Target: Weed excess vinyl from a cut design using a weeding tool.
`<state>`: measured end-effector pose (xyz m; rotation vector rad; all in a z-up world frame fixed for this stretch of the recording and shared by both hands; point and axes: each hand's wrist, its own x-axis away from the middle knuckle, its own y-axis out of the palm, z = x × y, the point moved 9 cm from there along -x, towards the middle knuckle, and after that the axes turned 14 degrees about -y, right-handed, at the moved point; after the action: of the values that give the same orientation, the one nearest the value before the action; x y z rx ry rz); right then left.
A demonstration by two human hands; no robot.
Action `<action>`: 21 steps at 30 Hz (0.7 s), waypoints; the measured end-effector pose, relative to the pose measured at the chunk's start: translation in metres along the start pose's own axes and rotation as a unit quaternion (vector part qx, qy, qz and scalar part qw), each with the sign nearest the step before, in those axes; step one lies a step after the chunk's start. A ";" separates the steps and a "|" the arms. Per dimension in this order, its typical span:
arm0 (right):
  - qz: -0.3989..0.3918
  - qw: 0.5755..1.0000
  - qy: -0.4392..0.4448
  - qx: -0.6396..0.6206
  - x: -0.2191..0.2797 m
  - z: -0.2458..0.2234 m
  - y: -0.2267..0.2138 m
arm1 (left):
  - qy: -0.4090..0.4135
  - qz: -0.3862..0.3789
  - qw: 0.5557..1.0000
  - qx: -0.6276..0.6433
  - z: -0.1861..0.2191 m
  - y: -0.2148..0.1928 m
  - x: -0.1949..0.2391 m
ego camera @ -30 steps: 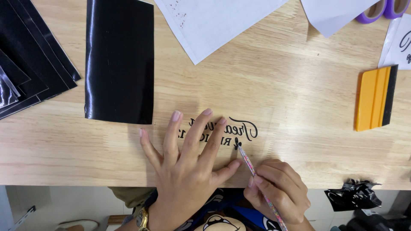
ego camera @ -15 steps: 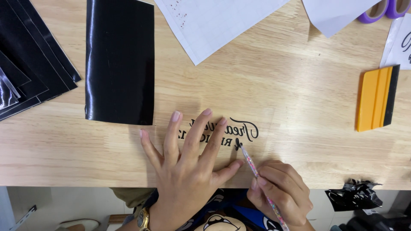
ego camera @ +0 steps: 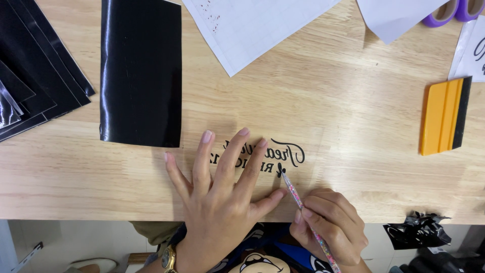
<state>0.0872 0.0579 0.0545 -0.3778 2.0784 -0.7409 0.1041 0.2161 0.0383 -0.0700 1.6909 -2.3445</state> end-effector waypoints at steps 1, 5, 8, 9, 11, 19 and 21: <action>0.001 1.000 -0.002 -0.002 0.000 0.000 0.000 | 0.000 -0.002 1.000 -0.001 0.000 0.000 0.000; 0.001 1.000 -0.002 0.000 -0.001 -0.001 0.000 | 0.001 -0.007 1.000 0.000 0.000 0.002 0.001; -0.004 1.000 0.002 0.005 -0.001 0.000 0.001 | 0.000 -0.001 1.000 0.003 0.000 0.001 0.000; -0.001 1.000 0.000 0.003 -0.002 0.000 0.001 | 0.000 0.001 1.000 0.001 0.000 0.000 0.000; 0.001 1.000 -0.001 0.001 -0.001 -0.001 0.001 | -0.001 0.003 1.000 -0.001 0.000 0.000 0.000; -0.014 1.000 -0.015 0.008 0.004 -0.002 0.001 | -0.002 -0.001 1.000 0.007 0.000 0.000 -0.001; -0.015 1.000 -0.016 0.004 0.004 -0.002 0.000 | -0.003 0.001 1.000 0.006 0.000 0.000 -0.001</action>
<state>0.0829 0.0568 0.0524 -0.4140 2.0431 -0.7569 0.1050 0.2161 0.0390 -0.0727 1.6744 -2.3502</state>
